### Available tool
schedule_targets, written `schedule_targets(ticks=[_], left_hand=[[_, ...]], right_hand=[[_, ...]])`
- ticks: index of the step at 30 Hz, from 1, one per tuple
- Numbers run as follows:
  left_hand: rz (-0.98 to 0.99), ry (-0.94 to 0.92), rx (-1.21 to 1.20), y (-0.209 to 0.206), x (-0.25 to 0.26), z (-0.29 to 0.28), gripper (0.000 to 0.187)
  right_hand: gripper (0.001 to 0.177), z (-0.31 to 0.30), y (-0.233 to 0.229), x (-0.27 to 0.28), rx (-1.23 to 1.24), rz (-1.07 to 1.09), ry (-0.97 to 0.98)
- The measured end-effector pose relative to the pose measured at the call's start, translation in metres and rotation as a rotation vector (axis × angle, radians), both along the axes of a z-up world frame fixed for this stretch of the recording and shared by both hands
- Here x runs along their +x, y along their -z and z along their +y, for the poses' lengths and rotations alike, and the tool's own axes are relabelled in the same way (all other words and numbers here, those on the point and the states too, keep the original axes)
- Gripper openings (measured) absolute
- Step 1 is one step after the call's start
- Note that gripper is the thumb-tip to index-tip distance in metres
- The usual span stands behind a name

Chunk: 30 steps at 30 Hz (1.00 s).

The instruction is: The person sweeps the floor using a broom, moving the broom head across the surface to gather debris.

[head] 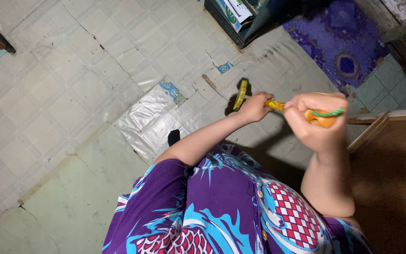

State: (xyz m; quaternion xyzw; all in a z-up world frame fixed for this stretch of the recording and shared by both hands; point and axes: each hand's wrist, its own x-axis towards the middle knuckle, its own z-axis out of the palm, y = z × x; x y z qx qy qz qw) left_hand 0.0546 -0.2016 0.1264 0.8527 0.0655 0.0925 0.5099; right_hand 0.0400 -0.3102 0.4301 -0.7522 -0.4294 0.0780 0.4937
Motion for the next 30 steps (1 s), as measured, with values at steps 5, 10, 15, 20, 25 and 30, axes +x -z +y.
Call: schedule_targets(ticks=[5,10,15,20,25,30], left_hand=[[-0.076,0.005,0.106,-0.063,-0.006,-0.006,0.036],[0.033,0.000,0.188,-0.101,-0.029,0.010,0.032],[0.120,-0.101,0.223,-0.080,-0.052,0.040,0.025],[0.310,-0.250,0.295,-0.029,-0.076,0.076,0.024],[0.428,-0.280,0.301,0.012,-0.089,0.105,0.027],[0.409,-0.303,0.261,0.040,-0.070,0.120,0.027]], right_hand=[[0.015,-0.043,-0.022,0.025,0.213,0.013,-0.164],[0.018,-0.071,-0.010,0.063,0.362,0.294,-0.252],[0.037,-0.040,0.010,0.066,0.506,0.414,-0.072],[0.033,0.008,0.049,0.069,0.560,0.569,-0.015],[0.040,0.045,0.082,0.055,0.500,0.663,-0.038],[0.035,0.061,0.083,0.038,0.468,0.560,-0.035]])
